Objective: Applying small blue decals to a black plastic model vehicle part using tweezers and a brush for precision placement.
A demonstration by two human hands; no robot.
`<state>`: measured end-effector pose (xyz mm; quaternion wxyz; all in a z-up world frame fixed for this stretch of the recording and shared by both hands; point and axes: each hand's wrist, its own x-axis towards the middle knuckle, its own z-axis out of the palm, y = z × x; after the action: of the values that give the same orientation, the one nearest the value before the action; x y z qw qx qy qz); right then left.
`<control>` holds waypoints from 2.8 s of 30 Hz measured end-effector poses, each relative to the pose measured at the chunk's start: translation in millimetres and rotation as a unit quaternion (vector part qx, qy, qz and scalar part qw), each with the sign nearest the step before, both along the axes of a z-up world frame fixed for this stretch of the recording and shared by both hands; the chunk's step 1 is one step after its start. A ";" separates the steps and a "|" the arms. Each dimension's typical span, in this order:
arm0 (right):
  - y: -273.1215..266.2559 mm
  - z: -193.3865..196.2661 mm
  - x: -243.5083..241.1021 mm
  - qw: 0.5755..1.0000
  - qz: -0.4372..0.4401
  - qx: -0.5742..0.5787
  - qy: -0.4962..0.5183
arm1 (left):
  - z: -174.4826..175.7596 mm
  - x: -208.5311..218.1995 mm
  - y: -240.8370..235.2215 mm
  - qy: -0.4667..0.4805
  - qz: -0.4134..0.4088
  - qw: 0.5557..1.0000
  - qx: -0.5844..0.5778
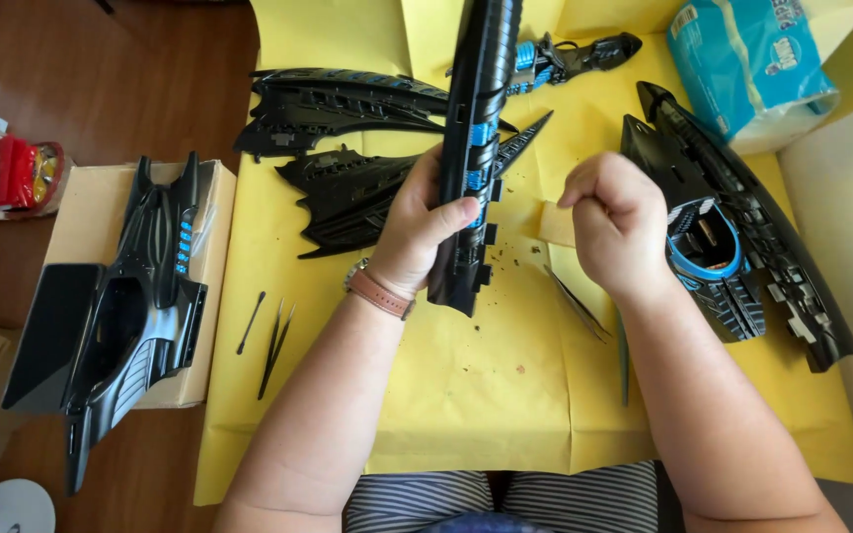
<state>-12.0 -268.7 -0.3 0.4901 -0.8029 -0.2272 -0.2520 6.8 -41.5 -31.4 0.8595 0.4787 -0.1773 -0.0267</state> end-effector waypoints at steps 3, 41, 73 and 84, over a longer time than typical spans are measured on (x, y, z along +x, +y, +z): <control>0.6 -12.4 1.9 0.999 0.050 0.022 0.004 | 0.6 -0.6 -0.5 0.002 -0.001 1.000 -0.002; 3.0 -24.9 10.4 0.992 -0.090 -0.039 0.077 | 67.7 -15.6 84.4 -0.084 0.105 0.985 0.106; 137.5 -39.3 -94.0 0.839 0.184 -0.512 0.003 | 63.9 -106.3 145.0 -0.077 0.044 0.977 0.196; 208.8 -93.4 -111.0 0.866 0.176 -0.466 -0.047 | 71.5 -96.8 146.1 -0.053 0.026 0.977 0.205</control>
<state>-123.0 -59.9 -93.7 0.0839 -0.8718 -0.4784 -0.0634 -89.9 104.6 40.1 0.7328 0.6500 -0.2009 -0.0147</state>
